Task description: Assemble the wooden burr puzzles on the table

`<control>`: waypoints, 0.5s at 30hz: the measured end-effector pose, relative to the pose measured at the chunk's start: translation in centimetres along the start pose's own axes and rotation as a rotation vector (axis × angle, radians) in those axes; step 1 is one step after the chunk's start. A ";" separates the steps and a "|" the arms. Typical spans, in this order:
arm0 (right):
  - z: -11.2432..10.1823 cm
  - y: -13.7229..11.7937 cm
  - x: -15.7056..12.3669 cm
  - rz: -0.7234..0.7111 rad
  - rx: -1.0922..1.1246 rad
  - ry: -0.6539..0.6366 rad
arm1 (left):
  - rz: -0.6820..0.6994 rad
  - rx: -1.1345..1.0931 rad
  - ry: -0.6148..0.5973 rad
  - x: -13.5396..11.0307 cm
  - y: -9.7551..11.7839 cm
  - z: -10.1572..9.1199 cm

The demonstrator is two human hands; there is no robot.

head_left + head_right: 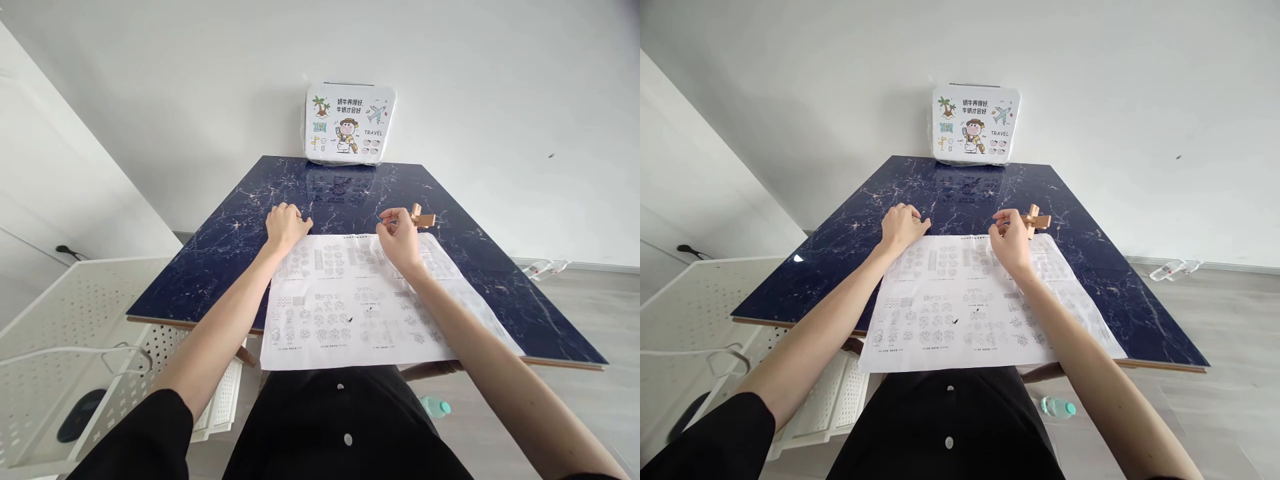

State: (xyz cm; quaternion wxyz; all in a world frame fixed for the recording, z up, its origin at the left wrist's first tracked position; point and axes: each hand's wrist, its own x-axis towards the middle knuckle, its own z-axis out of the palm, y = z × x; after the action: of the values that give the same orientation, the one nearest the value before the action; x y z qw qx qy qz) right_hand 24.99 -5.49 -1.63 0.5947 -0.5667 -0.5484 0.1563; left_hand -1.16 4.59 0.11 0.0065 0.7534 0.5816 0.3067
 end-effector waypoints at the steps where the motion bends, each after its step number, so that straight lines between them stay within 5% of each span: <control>1: 0.1 -0.2 -0.2 -0.011 -0.020 -0.036 | 0.010 -0.017 0.006 0.0 0.2 -0.1; 8: 0.8 -1.6 -1.4 -0.146 -0.151 -0.283 | 0.270 -0.192 -0.053 -1.6 3.7 -0.9; 12: 1.0 -2.1 -1.7 -0.062 -0.058 -0.374 | 0.530 -0.259 -0.178 -3.3 6.1 -0.2; 15: 0.8 -2.0 -1.7 -0.037 -0.066 -0.386 | 0.562 -0.281 -0.235 -4.3 7.0 0.4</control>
State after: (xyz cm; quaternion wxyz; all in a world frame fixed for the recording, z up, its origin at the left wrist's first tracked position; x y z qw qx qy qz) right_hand 22.84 -7.11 -0.94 0.4625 -0.5354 -0.6672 0.2331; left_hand 4.56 -1.33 0.36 0.0923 0.9062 0.2987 0.2847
